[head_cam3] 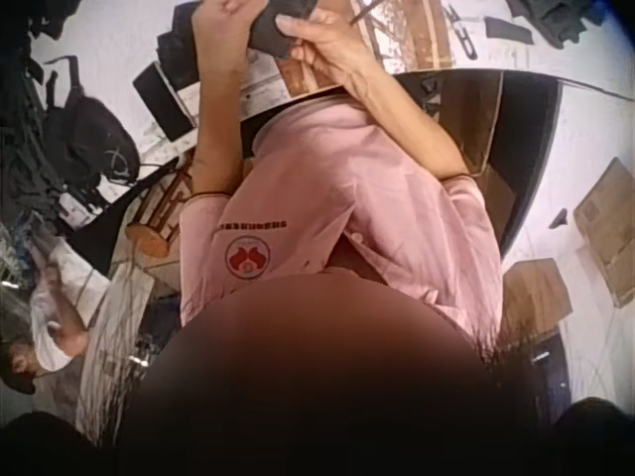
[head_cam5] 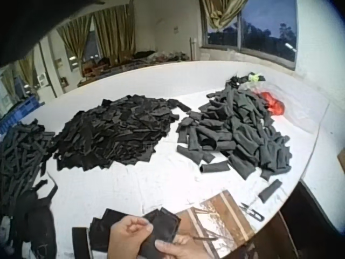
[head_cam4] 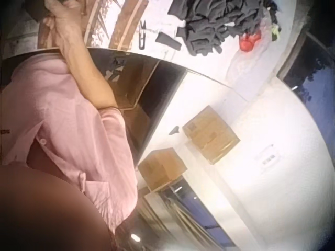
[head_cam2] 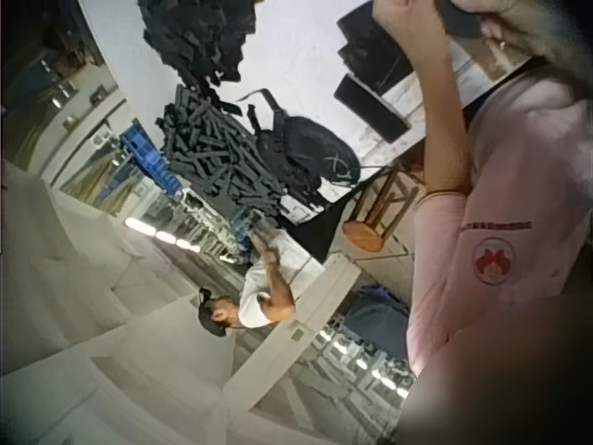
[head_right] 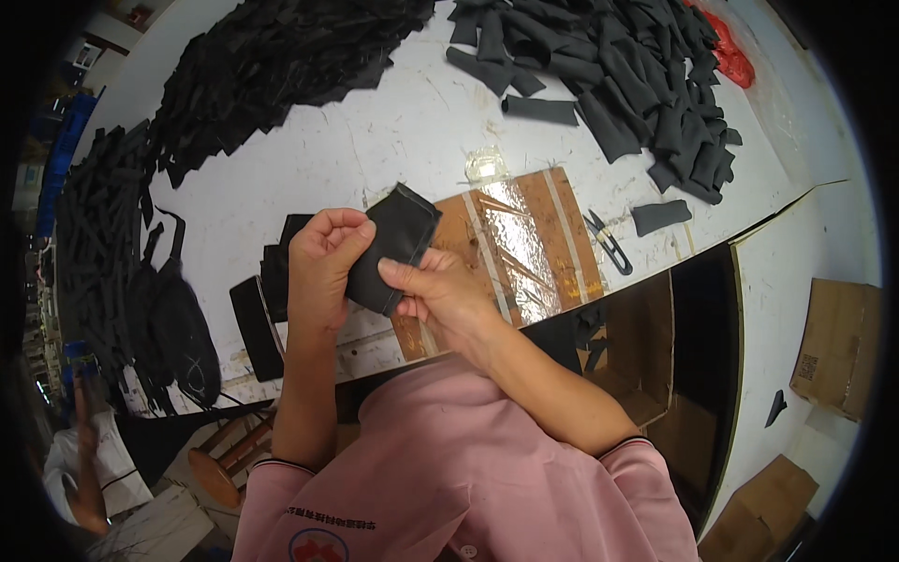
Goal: Wrapping grey foam strips with black adhesive fabric or tape
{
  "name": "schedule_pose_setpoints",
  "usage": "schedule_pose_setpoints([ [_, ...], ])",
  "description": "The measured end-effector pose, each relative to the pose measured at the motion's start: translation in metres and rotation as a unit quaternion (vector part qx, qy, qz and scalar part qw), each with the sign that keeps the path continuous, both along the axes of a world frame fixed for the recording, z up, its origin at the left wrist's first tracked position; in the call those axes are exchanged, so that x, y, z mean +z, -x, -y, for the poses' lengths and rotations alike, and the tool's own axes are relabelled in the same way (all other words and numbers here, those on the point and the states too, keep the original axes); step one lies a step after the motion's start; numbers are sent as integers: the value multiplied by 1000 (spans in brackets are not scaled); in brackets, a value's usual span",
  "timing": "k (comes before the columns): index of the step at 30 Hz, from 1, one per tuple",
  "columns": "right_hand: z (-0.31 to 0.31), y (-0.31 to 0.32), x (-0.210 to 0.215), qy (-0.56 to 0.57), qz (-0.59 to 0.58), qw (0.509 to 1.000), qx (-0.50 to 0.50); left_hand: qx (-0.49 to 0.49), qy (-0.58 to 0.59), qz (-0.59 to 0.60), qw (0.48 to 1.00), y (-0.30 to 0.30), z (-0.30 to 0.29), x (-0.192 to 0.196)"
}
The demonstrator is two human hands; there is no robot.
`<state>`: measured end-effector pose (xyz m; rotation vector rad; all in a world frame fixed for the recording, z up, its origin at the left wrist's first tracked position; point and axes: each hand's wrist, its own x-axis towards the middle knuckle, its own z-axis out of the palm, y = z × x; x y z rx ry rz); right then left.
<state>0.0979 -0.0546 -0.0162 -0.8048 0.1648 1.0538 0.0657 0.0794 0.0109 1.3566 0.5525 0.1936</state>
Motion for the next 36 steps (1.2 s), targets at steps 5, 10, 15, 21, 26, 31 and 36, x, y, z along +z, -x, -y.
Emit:
schedule_pose_setpoints([
  [5, -3, 3, 3, -19, -37, 995, -94, 37, 201, 49, 978, 37, 10, -4],
  [10, 4, 5, -2, -51, -18, 995, -84, 11, 185, 34, 982, 55, 23, -6],
  [15, 4, 7, 2, -34, -44, 994, -93, 9, 106, 21, 994, 50, 21, -2],
  [21, 16, 1, 8, 126, 111, 984, 66, 24, 69, 3, 997, 49, 25, -7],
  [26, 33, 18, 32, 367, 626, 688, -11, -14, -105, -14, 994, 53, 32, 3],
  [31, 25, 16, 20, 234, 643, 726, -68, -18, -340, 46, 939, 54, 53, -7],
  [36, 20, 20, 8, 338, 713, 609, -86, 115, -143, 25, 983, 48, 60, -17],
])
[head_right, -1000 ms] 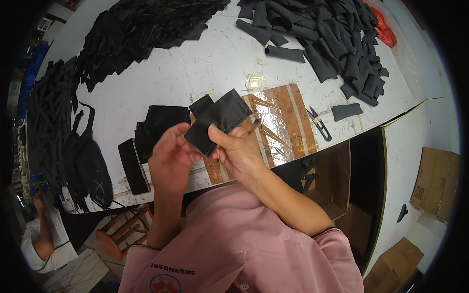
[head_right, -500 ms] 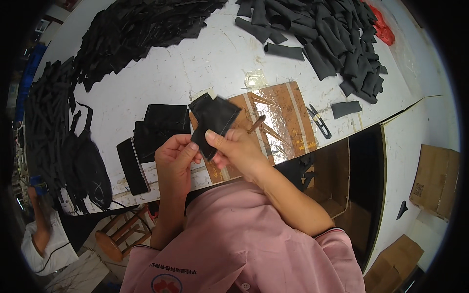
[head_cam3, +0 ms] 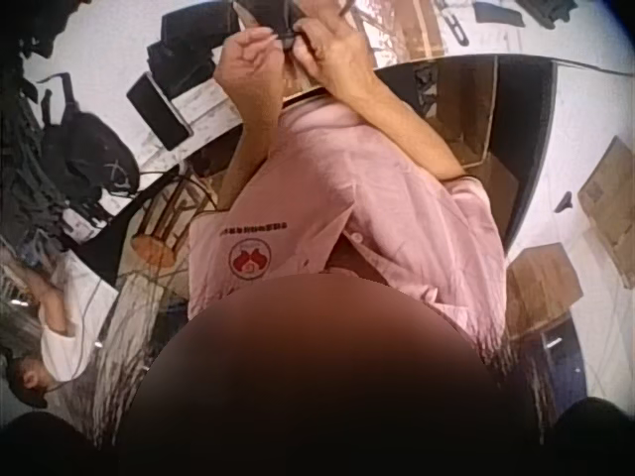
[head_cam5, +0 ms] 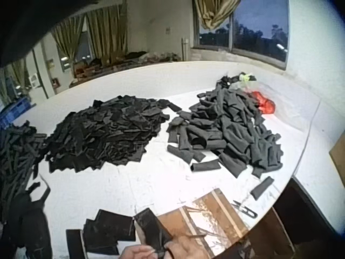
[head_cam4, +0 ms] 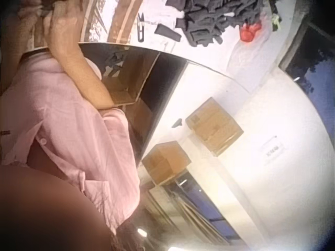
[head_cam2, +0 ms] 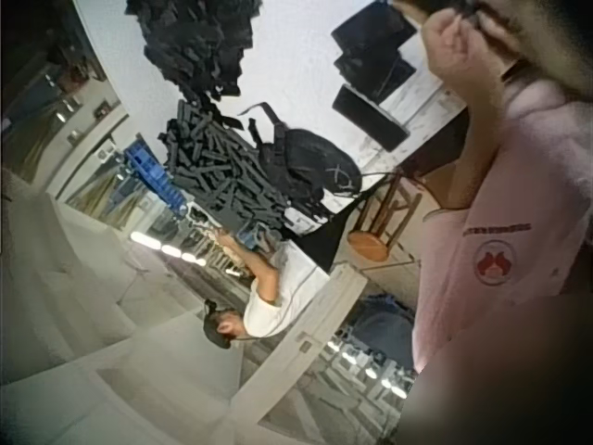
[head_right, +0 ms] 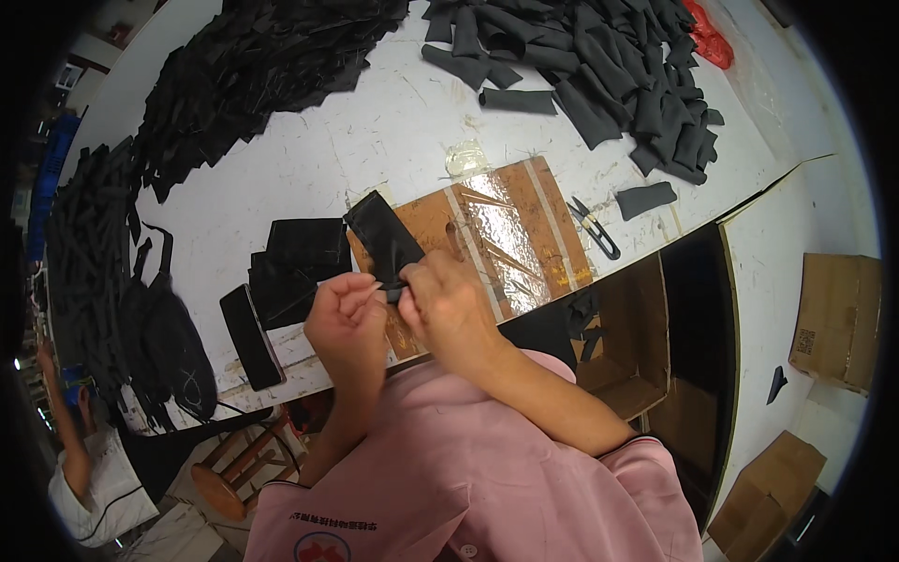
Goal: Wrapping grey foam strips with black adhesive fabric or tape
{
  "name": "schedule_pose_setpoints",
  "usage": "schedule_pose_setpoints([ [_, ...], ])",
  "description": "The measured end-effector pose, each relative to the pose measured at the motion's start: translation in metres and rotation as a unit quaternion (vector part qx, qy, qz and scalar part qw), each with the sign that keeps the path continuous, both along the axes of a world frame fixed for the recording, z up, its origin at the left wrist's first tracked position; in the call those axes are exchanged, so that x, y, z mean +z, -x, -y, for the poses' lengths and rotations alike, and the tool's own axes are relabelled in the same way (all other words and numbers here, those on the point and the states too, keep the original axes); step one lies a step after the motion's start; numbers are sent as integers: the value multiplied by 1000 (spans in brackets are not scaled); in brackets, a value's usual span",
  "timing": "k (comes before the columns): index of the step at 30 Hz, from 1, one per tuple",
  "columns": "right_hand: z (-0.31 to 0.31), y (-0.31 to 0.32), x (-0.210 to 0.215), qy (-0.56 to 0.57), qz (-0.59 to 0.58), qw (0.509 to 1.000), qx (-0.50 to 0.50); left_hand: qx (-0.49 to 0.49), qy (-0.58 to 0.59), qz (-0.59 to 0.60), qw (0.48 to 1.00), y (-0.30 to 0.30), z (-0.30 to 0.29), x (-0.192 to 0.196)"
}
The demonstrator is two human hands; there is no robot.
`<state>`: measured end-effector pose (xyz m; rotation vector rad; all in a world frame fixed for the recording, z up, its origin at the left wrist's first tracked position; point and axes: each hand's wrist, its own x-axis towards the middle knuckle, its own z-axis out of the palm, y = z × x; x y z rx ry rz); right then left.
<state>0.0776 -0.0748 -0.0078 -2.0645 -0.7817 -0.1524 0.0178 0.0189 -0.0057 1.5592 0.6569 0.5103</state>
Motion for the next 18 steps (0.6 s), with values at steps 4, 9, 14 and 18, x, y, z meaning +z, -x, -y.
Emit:
schedule_pose_setpoints([
  [4, 10, -3, -11, -217, -345, 912, 48, -113, 484, 78, 864, 2, -19, 11],
  [9, 13, 7, 7, -346, -696, 619, 114, -122, 255, -6, 959, 0, -15, 2],
  [14, 15, 1, 1, -318, -651, 679, 123, -44, -48, 90, 994, -5, -7, 4],
  [18, 25, 6, 9, -330, -627, 695, 125, -178, 312, 45, 932, 4, -21, 23],
])
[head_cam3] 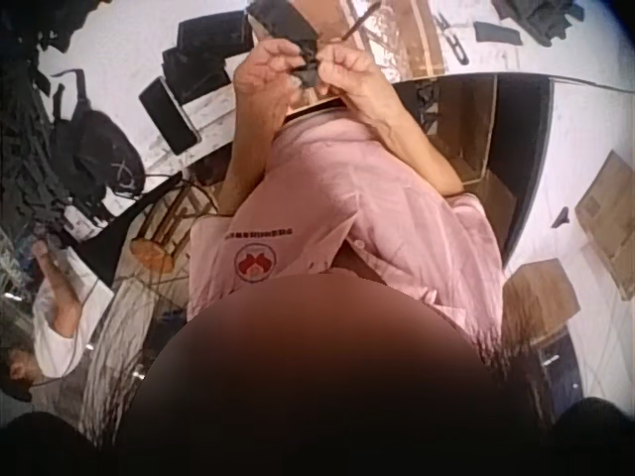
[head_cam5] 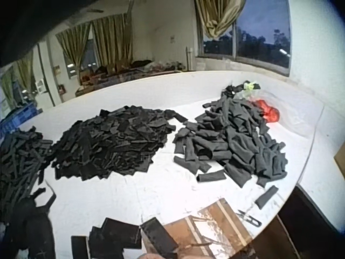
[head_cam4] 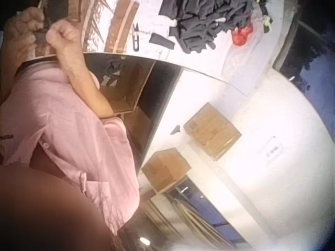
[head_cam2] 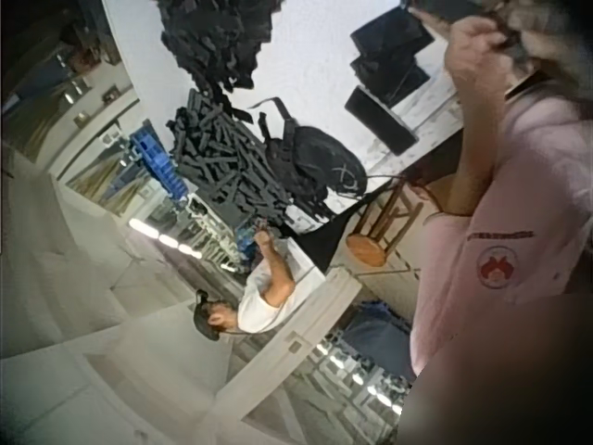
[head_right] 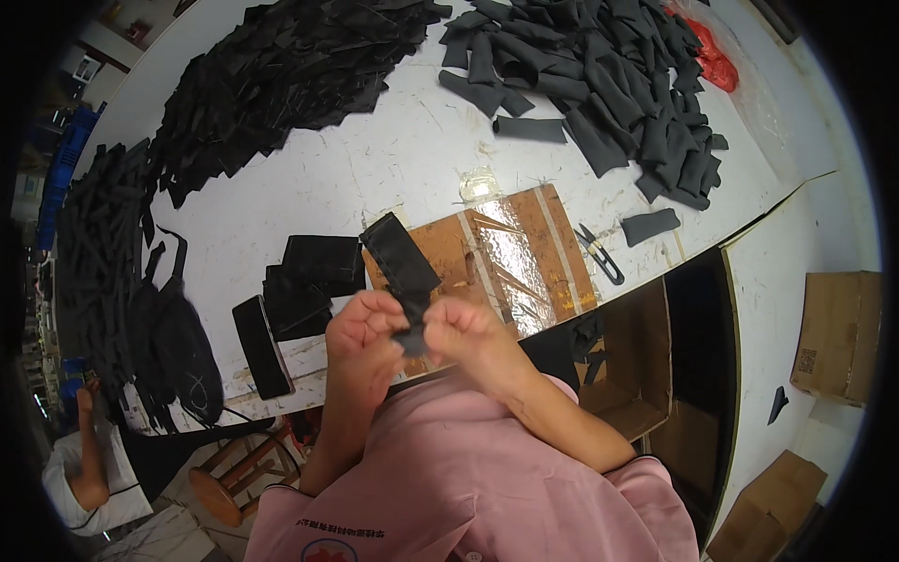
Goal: Wrapping grey foam strips with black adhesive fabric or tape
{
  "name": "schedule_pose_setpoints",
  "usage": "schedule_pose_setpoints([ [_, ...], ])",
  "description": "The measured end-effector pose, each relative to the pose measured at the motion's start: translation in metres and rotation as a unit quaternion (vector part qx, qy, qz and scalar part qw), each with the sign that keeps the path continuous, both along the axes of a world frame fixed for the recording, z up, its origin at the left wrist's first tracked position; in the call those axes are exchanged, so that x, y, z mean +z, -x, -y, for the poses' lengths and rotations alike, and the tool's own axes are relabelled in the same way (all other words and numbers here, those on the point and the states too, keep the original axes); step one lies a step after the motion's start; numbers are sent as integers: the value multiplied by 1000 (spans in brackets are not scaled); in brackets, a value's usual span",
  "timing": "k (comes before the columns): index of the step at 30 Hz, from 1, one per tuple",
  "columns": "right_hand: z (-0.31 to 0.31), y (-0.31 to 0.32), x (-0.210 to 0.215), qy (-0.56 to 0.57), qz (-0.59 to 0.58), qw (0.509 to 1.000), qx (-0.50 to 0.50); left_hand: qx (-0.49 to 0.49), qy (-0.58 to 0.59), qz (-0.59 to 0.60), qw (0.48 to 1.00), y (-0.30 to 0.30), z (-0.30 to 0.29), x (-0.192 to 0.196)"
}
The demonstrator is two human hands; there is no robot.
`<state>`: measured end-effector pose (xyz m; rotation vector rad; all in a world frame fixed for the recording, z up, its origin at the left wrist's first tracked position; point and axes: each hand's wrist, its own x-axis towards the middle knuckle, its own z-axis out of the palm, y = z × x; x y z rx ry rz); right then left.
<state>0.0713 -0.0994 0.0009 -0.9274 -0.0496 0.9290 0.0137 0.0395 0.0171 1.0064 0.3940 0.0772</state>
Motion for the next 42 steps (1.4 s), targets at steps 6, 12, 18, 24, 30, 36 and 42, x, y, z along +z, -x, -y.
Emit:
schedule_pose_setpoints([
  [6, 8, 9, 37, -21, 247, 967, 67, -189, 126, 74, 971, 19, -8, 31],
  [12, 7, 4, 37, -37, 195, 980, 2, -152, 114, 93, 977, 19, 7, 36],
  [18, 19, -8, 34, -28, 327, 939, -101, -2, -223, 48, 974, 7, 33, 43],
  [24, 27, -16, 68, 131, 521, 833, -131, 88, -360, 196, 908, -17, 47, 45],
  [30, 32, -39, 113, 76, 326, 941, -43, -97, 270, 130, 949, -40, 33, 91],
  [36, 22, -65, 114, 82, 289, 953, 37, -195, 402, 194, 873, -59, 21, 82],
  [42, 27, -60, 11, 79, 115, 990, 29, -125, 510, 38, 850, -58, 16, -14],
])
